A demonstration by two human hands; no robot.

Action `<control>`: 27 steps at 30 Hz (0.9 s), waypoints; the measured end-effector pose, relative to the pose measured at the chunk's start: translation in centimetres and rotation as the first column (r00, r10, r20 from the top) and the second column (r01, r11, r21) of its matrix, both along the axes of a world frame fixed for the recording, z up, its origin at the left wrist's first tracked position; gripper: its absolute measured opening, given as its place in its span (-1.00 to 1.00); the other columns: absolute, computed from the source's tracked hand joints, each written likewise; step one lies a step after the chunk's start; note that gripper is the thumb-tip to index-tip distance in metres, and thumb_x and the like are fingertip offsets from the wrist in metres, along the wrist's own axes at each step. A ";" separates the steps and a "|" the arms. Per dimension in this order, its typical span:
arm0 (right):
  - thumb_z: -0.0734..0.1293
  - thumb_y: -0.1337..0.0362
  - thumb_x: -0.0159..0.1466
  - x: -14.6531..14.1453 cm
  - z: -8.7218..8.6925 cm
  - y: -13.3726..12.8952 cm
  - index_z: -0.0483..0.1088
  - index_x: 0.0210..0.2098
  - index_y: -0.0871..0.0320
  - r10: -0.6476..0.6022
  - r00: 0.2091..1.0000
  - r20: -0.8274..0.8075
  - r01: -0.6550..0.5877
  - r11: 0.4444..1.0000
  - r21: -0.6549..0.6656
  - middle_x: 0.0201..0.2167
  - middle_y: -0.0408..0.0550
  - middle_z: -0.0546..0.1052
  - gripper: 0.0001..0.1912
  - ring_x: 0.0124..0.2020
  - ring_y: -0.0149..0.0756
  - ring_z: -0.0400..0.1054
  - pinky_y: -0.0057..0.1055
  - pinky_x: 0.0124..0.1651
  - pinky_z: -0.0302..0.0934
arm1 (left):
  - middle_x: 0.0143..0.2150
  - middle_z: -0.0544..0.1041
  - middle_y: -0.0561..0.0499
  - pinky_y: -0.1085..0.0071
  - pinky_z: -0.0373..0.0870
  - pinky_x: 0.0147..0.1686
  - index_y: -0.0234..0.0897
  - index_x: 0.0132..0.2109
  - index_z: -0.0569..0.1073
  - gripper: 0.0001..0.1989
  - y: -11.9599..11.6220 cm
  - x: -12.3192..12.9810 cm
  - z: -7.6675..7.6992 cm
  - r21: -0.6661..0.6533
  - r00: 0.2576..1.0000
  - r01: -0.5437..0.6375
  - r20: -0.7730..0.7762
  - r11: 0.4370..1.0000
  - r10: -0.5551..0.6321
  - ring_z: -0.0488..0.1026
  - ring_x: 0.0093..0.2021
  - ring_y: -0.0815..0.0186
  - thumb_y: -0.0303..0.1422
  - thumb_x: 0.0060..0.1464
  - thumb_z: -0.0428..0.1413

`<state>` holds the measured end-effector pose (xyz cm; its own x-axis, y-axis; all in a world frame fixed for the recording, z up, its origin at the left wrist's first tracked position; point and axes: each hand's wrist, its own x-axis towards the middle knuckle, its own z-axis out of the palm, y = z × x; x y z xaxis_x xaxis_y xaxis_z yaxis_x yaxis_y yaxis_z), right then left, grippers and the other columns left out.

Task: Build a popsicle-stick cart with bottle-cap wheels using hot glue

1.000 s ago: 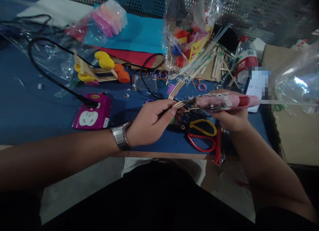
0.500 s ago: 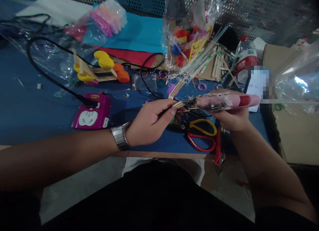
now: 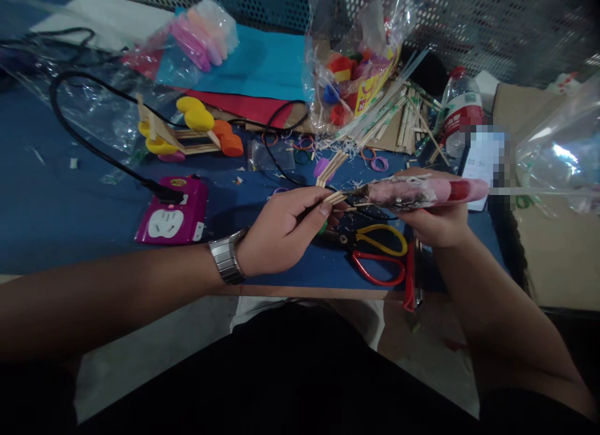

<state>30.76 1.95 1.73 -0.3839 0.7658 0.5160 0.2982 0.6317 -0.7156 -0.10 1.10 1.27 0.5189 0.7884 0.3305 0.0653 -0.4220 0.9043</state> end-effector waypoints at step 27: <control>0.60 0.21 0.35 0.6 0.2 -0.1 0.80 -0.10 -0.14 -0.010 0.999 0.051 0.009 1.000 0.002 -0.20 -0.09 0.81 -0.86 -0.17 -0.03 0.74 -0.05 0.00 0.71 | -0.01 0.84 -0.07 0.37 0.70 -0.01 -0.23 0.09 0.72 -0.69 0.0 -0.1 0.1 0.000 1.000 -0.001 -0.011 1.000 0.001 0.79 -0.03 0.24 -0.25 0.65 0.08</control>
